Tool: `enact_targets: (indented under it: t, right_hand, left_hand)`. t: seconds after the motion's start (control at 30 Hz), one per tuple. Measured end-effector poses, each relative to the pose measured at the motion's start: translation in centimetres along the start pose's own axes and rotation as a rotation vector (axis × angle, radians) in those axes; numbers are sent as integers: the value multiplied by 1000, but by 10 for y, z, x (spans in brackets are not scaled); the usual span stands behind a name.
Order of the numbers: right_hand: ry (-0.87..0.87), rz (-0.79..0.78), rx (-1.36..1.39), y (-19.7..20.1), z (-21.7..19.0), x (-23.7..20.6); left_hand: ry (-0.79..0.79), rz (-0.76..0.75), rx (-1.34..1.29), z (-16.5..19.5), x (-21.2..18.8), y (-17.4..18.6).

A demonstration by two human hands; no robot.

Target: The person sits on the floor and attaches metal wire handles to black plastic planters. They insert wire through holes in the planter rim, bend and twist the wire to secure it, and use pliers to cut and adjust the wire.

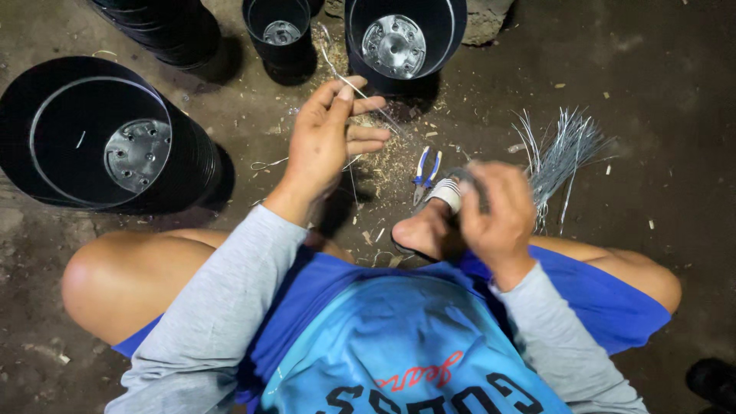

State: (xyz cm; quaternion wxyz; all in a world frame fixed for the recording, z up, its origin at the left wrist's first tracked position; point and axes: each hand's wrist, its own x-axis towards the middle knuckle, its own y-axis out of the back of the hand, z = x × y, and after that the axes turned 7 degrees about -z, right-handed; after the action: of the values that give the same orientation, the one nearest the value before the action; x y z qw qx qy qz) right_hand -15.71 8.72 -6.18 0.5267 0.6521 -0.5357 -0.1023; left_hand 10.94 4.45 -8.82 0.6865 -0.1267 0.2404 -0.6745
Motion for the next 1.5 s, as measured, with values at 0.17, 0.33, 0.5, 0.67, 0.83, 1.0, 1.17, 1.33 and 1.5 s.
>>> enact_targets:
  t: [0.17, 0.33, 0.5, 0.67, 0.83, 1.0, 1.17, 1.33, 1.5]
  right_hand:
    - [234, -39, 50, -14, -12, -21]
    - [13, -462, 242, -39, -3, -42]
    - [-12, -444, 410, -58, 20, -62]
    - [-397, -425, 401, -62, 35, -70]
    - [-583, -199, 802, -65, 70, -73]
    - [-605, 14, 969, -59, 109, -70]
    - [-663, 136, 993, -50, 118, -56]
    - [-681, 156, 1002, -48, 120, -47]
    - [-705, 138, 1025, -48, 124, -43]
  left_hand:
    - [-84, 108, -13, -27, 1, -16]
    - [-139, 151, -84, -49, -2, -26]
    - [-210, 108, -53, -57, -17, -52]
    - [-424, -104, 550, -32, -45, -89]
    - [-275, 33, 1041, 1, -23, -89]
    - [-657, 65, 1385, 5, 54, -38]
    - [-755, -134, 2006, -6, 113, -12]
    - [-343, -431, 2269, 10, 150, -22]
    - [-232, -502, 2296, 27, 167, -29]
